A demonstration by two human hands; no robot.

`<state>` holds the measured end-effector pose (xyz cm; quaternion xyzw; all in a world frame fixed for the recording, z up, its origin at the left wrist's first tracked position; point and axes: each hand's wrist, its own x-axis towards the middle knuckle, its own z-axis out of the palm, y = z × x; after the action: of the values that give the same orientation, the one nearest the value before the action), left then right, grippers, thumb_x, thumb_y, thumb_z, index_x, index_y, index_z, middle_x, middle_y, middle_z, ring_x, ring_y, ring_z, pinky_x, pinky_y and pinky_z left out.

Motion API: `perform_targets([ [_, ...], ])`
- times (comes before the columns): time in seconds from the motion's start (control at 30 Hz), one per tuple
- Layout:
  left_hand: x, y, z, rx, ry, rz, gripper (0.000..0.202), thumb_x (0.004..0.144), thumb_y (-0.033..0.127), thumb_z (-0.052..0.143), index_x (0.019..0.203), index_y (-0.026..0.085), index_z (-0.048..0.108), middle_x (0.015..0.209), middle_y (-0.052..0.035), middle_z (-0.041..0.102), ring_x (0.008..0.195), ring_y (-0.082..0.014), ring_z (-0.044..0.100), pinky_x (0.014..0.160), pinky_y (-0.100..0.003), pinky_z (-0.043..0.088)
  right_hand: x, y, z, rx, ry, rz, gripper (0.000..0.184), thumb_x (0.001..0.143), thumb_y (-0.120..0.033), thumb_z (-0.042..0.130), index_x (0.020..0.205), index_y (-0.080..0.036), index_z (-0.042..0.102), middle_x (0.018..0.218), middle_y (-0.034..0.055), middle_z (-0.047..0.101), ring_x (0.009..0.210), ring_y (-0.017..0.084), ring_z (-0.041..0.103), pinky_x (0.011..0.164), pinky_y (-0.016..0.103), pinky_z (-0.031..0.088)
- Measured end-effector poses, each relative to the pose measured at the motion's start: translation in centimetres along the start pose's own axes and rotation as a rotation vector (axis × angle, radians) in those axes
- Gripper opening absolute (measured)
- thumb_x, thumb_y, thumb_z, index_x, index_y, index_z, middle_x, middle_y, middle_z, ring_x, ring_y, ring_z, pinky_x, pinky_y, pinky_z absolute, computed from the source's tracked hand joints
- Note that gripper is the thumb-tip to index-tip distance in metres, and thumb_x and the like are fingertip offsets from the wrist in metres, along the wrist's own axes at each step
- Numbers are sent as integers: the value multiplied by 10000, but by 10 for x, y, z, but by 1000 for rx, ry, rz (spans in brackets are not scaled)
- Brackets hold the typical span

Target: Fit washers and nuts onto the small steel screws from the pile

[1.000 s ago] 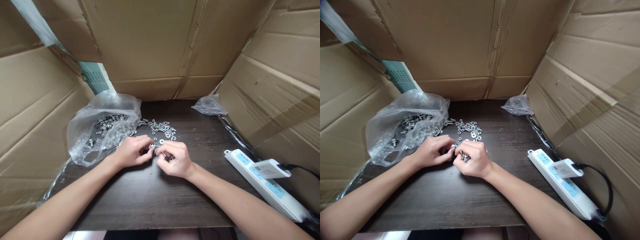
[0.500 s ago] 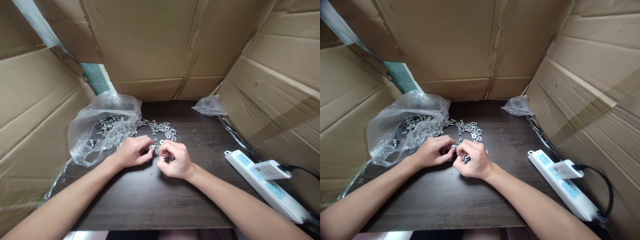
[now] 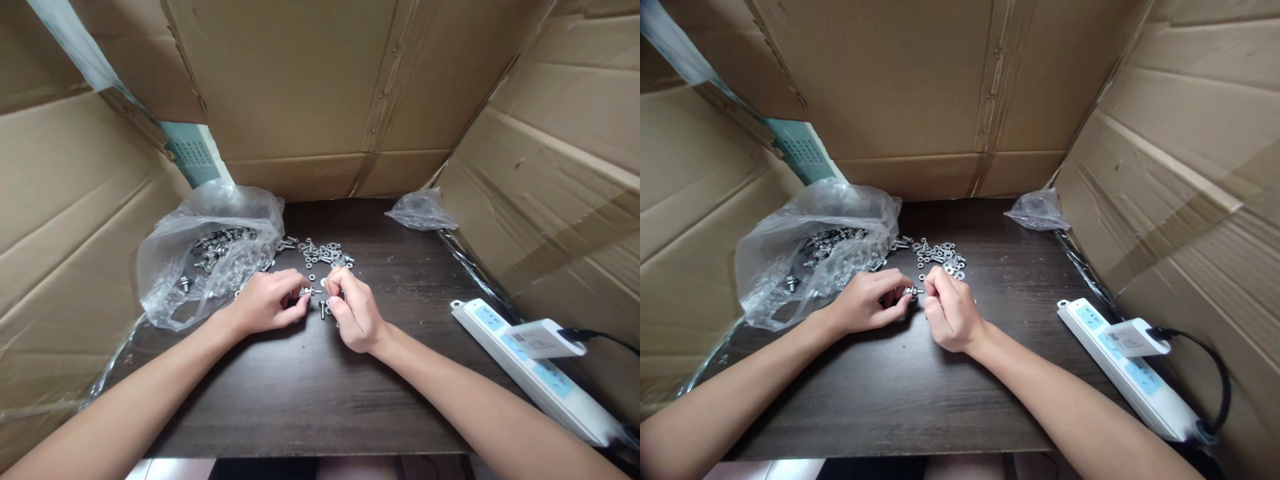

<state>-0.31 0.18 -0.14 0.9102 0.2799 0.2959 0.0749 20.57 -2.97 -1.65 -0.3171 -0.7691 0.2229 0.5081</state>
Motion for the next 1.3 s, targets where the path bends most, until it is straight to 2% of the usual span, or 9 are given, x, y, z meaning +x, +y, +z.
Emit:
perform_targets([
  [0.27, 0, 0, 1, -4, 18, 11, 111, 932, 236, 558, 931, 160, 638, 682, 29, 601, 533, -78, 518, 510, -187, 393, 3, -3, 0, -75, 72, -12, 232, 841, -113, 448, 776, -253, 275, 705, -19, 424, 639, 163, 426, 621, 316, 368],
  [0.4, 0, 1, 1, -15, 40, 17, 115, 932, 233, 559, 941, 156, 644, 682, 29, 604, 526, -75, 519, 508, -183, 400, 3, -3, 1, -165, 87, 30, 182, 791, -132, 500, 813, -244, 358, 741, -14, 446, 658, 166, 450, 621, 308, 389],
  [0.5, 0, 1, 1, -9, 55, 27, 115, 931, 229, 563, 948, 153, 647, 688, 24, 611, 529, -77, 523, 505, -187, 401, 4, -4, 1, -226, 42, 44, 106, 812, -158, 510, 885, -223, 467, 804, 18, 524, 737, 188, 509, 667, 322, 425],
  [0.63, -1, 1, 0, -3, 57, 37, 120, 928, 226, 559, 957, 158, 652, 690, 22, 608, 537, -80, 533, 506, -185, 410, 5, -6, 1, -296, -43, 50, 9, 895, -211, 530, 887, -209, 533, 849, 47, 593, 800, 208, 547, 730, 347, 444],
  [1.0, -1, 2, 0, 1, 48, 49, 117, 916, 225, 564, 946, 169, 661, 678, 28, 603, 531, -77, 527, 502, -186, 402, 6, -3, 1, -297, -175, 8, 119, 946, -203, 487, 839, -205, 539, 799, 39, 577, 751, 192, 505, 711, 340, 427],
  [1.3, -1, 1, 1, 26, 64, 52, 104, 898, 226, 566, 885, 174, 655, 654, 37, 575, 515, -75, 494, 496, -202, 375, 6, -3, 1, -331, -197, -24, 186, 974, -196, 475, 803, -202, 550, 762, 31, 584, 721, 185, 481, 717, 345, 411],
])
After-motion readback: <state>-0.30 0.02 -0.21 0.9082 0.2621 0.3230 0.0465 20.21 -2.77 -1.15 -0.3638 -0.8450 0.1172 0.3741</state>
